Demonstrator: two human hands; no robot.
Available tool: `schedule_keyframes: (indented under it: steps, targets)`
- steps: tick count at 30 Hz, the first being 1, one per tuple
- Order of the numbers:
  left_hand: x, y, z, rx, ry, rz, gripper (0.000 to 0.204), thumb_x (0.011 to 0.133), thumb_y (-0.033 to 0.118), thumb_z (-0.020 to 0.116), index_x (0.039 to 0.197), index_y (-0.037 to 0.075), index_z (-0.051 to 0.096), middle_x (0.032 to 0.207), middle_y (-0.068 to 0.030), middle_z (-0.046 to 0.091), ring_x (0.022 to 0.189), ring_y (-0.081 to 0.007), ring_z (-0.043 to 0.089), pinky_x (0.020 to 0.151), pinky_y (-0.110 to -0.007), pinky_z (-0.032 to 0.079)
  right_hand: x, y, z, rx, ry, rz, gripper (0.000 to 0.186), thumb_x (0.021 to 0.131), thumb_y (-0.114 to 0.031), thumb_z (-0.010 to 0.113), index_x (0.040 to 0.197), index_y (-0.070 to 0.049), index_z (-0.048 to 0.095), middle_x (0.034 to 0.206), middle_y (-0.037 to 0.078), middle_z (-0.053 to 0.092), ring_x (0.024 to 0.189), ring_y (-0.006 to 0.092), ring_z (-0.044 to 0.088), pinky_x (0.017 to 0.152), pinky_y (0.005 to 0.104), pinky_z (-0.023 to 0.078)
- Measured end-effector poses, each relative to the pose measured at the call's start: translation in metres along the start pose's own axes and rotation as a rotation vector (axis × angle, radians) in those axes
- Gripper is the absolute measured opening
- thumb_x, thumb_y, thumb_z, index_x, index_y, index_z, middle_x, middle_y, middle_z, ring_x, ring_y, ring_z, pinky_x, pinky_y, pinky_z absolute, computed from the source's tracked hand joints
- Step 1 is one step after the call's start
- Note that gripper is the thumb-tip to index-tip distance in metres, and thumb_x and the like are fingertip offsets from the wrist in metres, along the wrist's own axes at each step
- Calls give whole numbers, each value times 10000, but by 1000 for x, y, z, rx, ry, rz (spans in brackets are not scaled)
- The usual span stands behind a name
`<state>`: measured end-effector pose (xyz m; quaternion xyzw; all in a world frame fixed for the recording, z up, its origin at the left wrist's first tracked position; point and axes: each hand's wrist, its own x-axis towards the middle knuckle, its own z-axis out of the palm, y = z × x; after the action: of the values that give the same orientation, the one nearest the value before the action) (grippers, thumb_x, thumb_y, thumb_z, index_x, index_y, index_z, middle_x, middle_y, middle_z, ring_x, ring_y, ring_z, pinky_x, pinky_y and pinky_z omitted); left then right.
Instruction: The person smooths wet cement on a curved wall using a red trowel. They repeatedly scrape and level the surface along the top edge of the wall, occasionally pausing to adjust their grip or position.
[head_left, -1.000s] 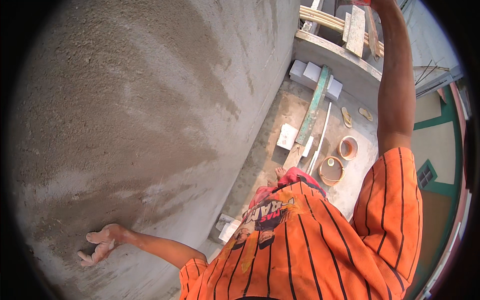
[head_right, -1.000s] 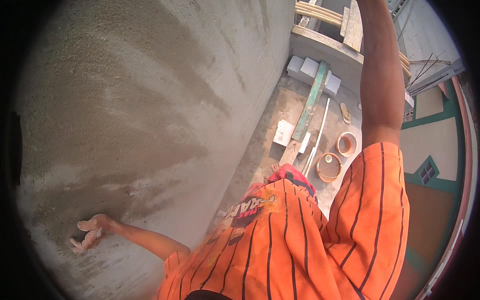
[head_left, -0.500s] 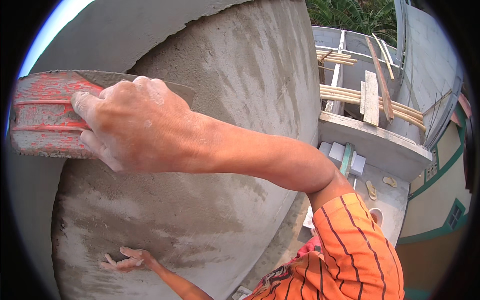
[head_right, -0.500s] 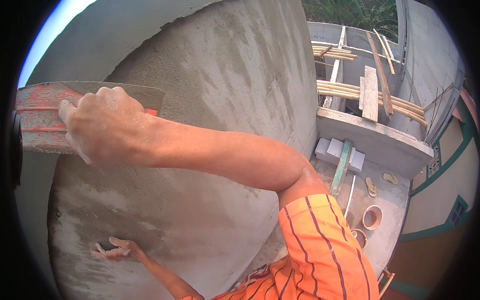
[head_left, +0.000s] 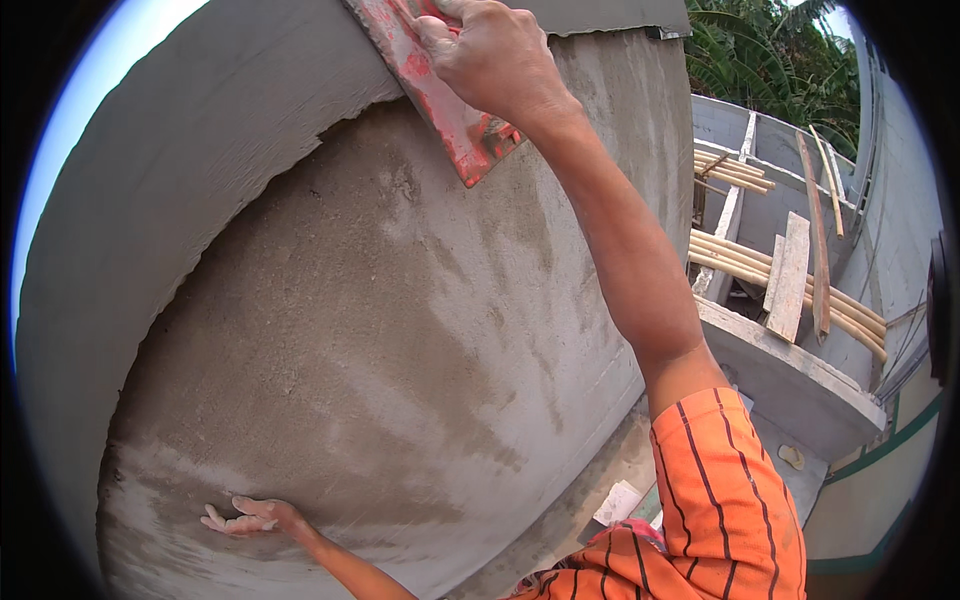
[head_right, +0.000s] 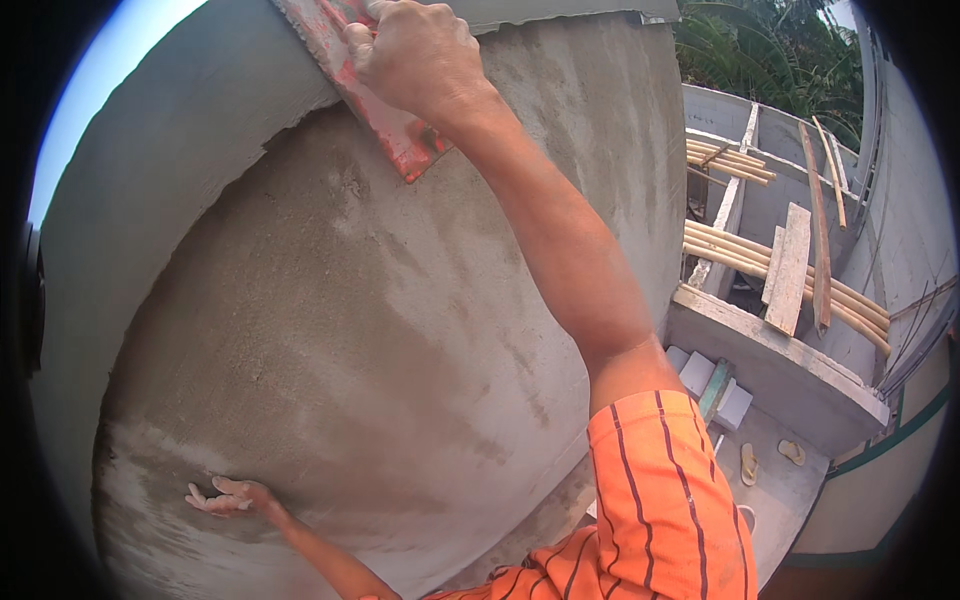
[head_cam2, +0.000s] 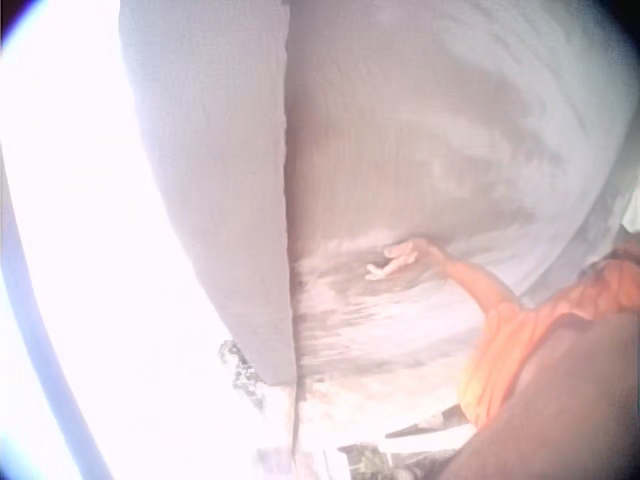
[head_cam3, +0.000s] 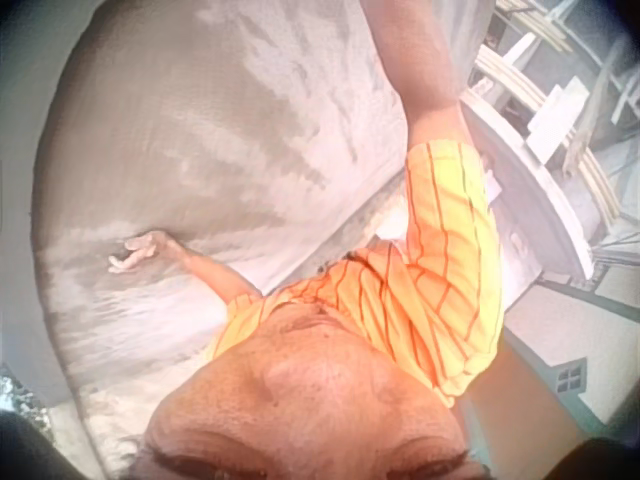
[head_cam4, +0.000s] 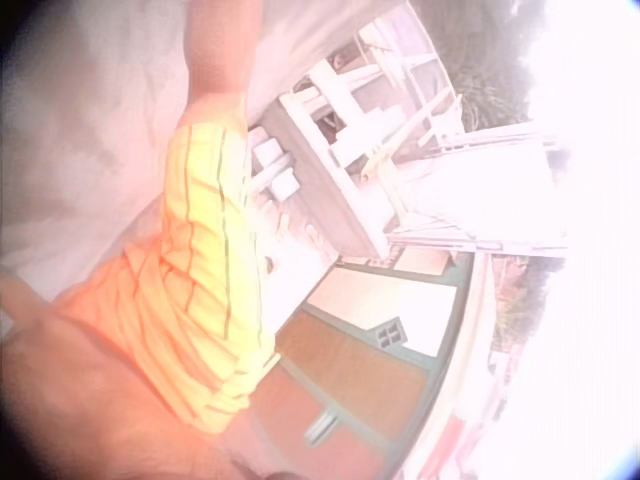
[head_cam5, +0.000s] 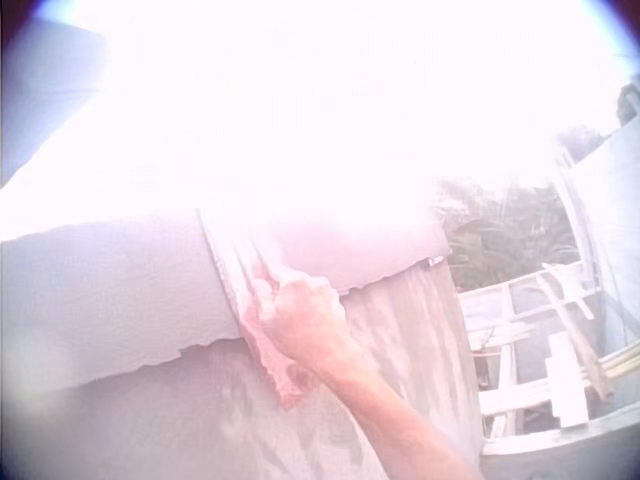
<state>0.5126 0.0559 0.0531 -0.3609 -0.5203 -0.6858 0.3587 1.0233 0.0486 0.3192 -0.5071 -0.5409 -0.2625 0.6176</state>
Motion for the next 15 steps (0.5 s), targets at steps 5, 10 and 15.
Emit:
schedule_keyframes:
  steps: [5, 10, 15]
  targets:
    - [-5, 18, 4, 67, 36, 5, 535, 994, 336, 379, 1418, 9, 373, 1519, -285, 264, 1416, -394, 285, 1119, -517, 278, 64, 181, -36, 66, 137, 56, 365, 918, -287, 544, 1069, 17, 679, 916, 243, 697, 889, 342, 686, 793, 396, 517]
    - [-12, 13, 18, 52, 36, 32, 537, 994, 338, 362, 1417, 8, 371, 1524, -278, 264, 1418, -390, 286, 1124, -517, 277, 130, 322, -70, -45, 107, 351, 435, 963, -397, 557, 1232, -76, 676, 728, 14, 633, 590, 95, 553, 510, 296, 461]
    - [-8, -2, 17, 125, 80, 86, 539, 982, 323, 378, 1409, -6, 382, 1517, -274, 287, 1402, -394, 314, 1116, -516, 288, 94, 230, -50, 303, -128, 429, 393, 973, -322, 558, 1223, -41, 676, 941, 53, 702, 696, 120, 602, 631, 273, 503]
